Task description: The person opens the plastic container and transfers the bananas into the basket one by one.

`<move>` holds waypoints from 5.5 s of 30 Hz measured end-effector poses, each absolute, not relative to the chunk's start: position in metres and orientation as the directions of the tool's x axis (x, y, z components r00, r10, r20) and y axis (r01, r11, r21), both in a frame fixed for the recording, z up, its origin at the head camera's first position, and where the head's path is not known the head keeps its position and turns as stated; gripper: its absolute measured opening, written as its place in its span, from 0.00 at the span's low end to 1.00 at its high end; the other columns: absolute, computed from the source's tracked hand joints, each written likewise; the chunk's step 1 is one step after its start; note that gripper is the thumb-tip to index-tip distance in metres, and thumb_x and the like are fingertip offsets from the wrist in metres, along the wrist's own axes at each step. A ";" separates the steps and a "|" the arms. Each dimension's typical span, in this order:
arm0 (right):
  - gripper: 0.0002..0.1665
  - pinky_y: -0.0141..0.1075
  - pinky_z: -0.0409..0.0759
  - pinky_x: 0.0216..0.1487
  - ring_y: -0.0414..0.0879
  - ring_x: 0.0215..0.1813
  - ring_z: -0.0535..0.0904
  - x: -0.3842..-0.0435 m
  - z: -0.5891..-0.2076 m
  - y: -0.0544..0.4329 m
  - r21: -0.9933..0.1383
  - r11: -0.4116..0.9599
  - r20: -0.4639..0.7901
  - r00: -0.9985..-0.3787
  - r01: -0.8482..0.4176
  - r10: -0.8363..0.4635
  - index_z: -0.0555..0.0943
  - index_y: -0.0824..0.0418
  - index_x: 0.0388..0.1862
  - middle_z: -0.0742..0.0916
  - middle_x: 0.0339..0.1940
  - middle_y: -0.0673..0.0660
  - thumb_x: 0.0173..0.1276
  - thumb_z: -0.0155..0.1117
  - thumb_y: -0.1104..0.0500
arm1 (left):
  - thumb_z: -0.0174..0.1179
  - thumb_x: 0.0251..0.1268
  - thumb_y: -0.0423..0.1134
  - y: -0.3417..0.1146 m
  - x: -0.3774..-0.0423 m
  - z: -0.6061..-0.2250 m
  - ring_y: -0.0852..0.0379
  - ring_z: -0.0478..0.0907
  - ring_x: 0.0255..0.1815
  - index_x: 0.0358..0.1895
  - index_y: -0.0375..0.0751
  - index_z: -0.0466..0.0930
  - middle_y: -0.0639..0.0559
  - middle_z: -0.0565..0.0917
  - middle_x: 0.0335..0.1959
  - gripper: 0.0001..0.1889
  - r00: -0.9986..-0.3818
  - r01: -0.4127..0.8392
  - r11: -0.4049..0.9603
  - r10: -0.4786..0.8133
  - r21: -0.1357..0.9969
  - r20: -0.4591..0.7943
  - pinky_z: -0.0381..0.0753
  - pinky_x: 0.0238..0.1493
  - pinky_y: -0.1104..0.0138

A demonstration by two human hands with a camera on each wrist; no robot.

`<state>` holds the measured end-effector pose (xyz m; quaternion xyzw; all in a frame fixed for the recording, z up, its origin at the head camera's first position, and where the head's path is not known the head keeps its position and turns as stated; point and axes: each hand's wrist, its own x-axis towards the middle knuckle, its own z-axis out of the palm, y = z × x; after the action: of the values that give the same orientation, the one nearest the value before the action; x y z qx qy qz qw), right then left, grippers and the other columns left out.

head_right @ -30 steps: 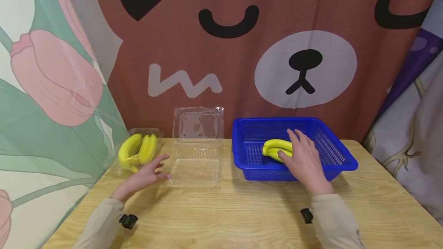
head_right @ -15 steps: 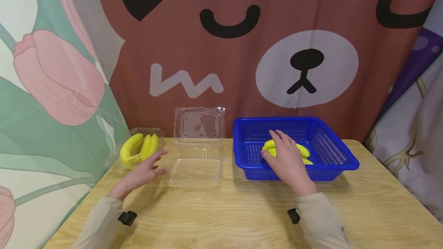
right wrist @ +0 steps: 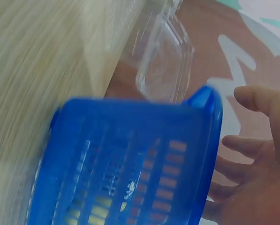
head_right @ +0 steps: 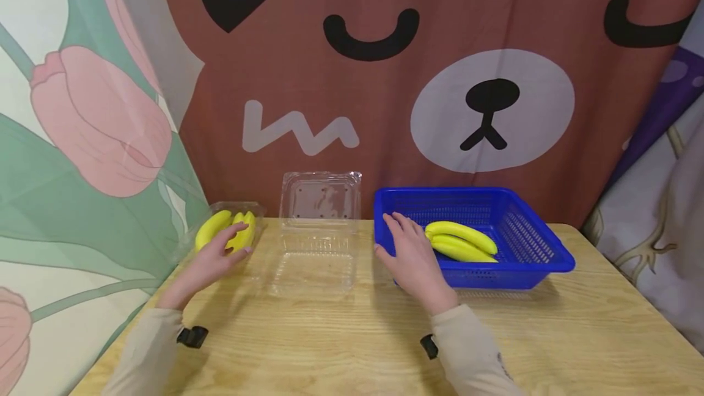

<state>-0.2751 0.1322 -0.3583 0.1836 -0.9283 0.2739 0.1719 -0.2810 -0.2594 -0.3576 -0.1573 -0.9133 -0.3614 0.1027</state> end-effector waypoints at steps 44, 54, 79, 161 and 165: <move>0.37 0.52 0.57 0.72 0.53 0.76 0.57 -0.267 -0.372 -0.051 -0.681 0.512 0.310 -0.840 -0.523 -0.446 0.63 0.55 0.76 0.64 0.77 0.54 0.71 0.60 0.49 | 0.46 0.78 0.46 -0.365 -0.293 -0.394 0.31 0.45 0.75 0.77 0.30 0.41 0.28 0.47 0.76 0.36 -0.981 0.030 0.510 -0.149 0.860 0.123 0.51 0.71 0.43; 0.37 0.51 0.58 0.72 0.54 0.75 0.59 -0.265 -0.377 -0.069 -0.691 0.489 0.316 -0.831 -0.532 -0.458 0.65 0.57 0.75 0.65 0.76 0.57 0.71 0.60 0.48 | 0.49 0.77 0.44 -0.372 -0.291 -0.385 0.31 0.44 0.75 0.76 0.28 0.43 0.26 0.46 0.75 0.37 -0.993 -0.033 0.507 -0.114 0.861 0.028 0.52 0.70 0.42; 0.27 0.33 0.61 0.23 0.39 0.20 0.57 -0.242 -0.386 -0.107 -0.975 0.128 0.070 -0.797 -0.182 -0.600 0.76 0.63 0.63 0.68 0.19 0.46 0.70 0.58 0.51 | 0.52 0.74 0.48 -0.389 -0.271 -0.365 0.31 0.61 0.64 0.74 0.31 0.49 0.28 0.54 0.71 0.36 -0.985 -0.063 0.554 0.099 0.830 -0.141 0.74 0.53 0.47; 0.33 0.37 0.74 0.44 0.54 0.38 0.85 -0.259 -0.345 0.008 -0.949 0.013 0.308 -0.933 -0.316 -0.185 0.70 0.62 0.70 0.83 0.55 0.62 0.64 0.57 0.68 | 0.59 0.71 0.40 -0.263 -0.273 -0.318 0.44 0.63 0.65 0.74 0.34 0.59 0.38 0.61 0.71 0.33 -0.982 0.135 0.198 0.160 0.971 0.104 0.61 0.65 0.54; 0.32 0.37 0.75 0.45 0.52 0.37 0.85 -0.258 -0.343 0.023 -0.941 0.031 0.328 -0.932 -0.337 -0.156 0.72 0.64 0.69 0.80 0.60 0.62 0.62 0.57 0.69 | 0.60 0.70 0.41 -0.248 -0.274 -0.320 0.44 0.63 0.65 0.73 0.35 0.60 0.40 0.61 0.71 0.33 -0.979 0.144 0.197 0.174 0.970 0.110 0.59 0.66 0.52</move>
<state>-0.2578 0.0228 -0.3435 0.1723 -0.7149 0.6743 0.0669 -0.2744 -0.2482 -0.3198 -0.1029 -0.7736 -0.6252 -0.0123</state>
